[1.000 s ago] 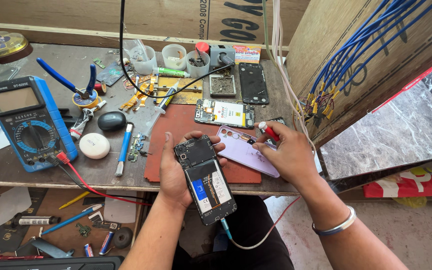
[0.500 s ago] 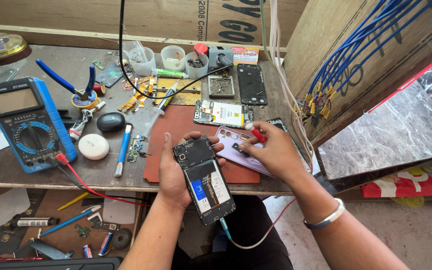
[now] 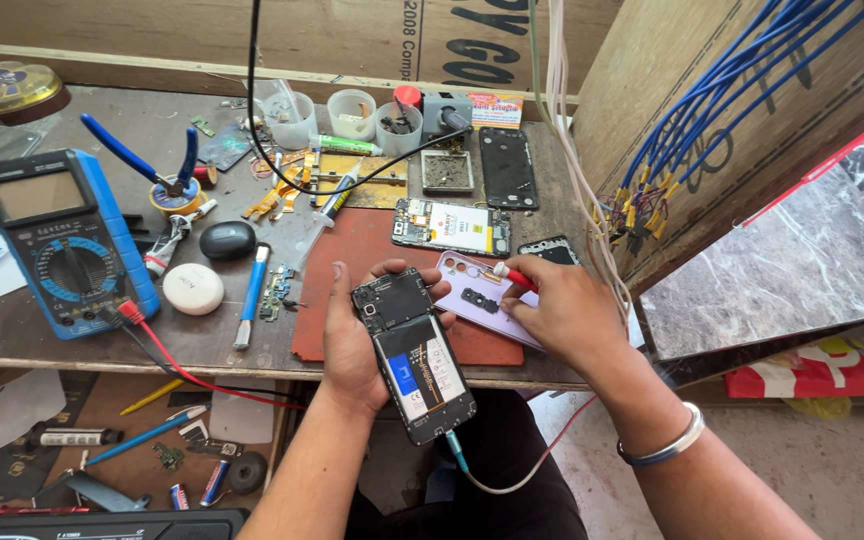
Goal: The person reassembles a disassembled smartphone by aligning and snapping the back cover onto the chassis, then powers it on and navigates the touchscreen to verify functionality.
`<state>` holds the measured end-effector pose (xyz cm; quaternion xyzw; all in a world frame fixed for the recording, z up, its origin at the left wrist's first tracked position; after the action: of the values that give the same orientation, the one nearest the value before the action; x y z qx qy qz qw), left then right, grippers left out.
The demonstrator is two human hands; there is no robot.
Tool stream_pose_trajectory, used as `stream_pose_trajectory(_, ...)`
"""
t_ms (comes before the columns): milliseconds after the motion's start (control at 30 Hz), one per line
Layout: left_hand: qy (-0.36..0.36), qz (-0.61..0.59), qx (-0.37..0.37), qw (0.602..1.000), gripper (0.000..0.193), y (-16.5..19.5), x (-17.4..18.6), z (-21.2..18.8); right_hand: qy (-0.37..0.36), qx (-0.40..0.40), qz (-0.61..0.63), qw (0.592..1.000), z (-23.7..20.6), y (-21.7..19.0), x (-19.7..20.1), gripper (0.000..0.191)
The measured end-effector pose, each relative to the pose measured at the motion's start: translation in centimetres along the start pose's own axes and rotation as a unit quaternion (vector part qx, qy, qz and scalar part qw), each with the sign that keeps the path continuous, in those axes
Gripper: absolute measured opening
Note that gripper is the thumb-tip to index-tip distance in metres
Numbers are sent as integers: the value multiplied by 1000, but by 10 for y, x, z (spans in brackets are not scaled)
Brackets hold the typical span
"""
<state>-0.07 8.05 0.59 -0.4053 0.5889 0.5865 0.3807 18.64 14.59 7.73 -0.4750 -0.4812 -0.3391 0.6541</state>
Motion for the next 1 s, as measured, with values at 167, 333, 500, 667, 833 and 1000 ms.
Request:
stream_pose_trajectory(167, 1, 14, -8, 1000, 65, 1, 1, 0, 0, 67, 20, 998, 1, -10, -2, 38)
stream_pose_trajectory(333, -8, 0, -8, 1000, 65, 1, 0, 0, 32, 55, 84, 994, 4, -3, -1, 54)
stream_pose_trajectory(500, -11, -11, -7, 1000, 62, 1, -1, 0, 32, 29, 264, 964, 3, -4, 1, 64)
stream_pose_trajectory(667, -11, -19, -1, 1000, 56, 0, 0, 0, -68, 81, 477, 872, -6, -44, -15, 58)
stream_pose_trajectory(833, -32, -36, -2, 999, 53, 1, -1, 0, -128, 89, 552, 819, -19, -82, -35, 54)
stream_pose_trajectory(1000, -64, -25, 11, 998, 52, 0, -5, -1, -49, 143, 521, 840, -15, -97, -28, 52)
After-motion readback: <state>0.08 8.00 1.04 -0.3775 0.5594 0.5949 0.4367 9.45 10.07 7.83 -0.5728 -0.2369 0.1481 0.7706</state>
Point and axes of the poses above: each hand's wrist, its own z-axis towards the middle knuckle, its own x-axis out of the back of the hand, y = z × x, the point moved 8 cm from there along z, towards the middle knuckle
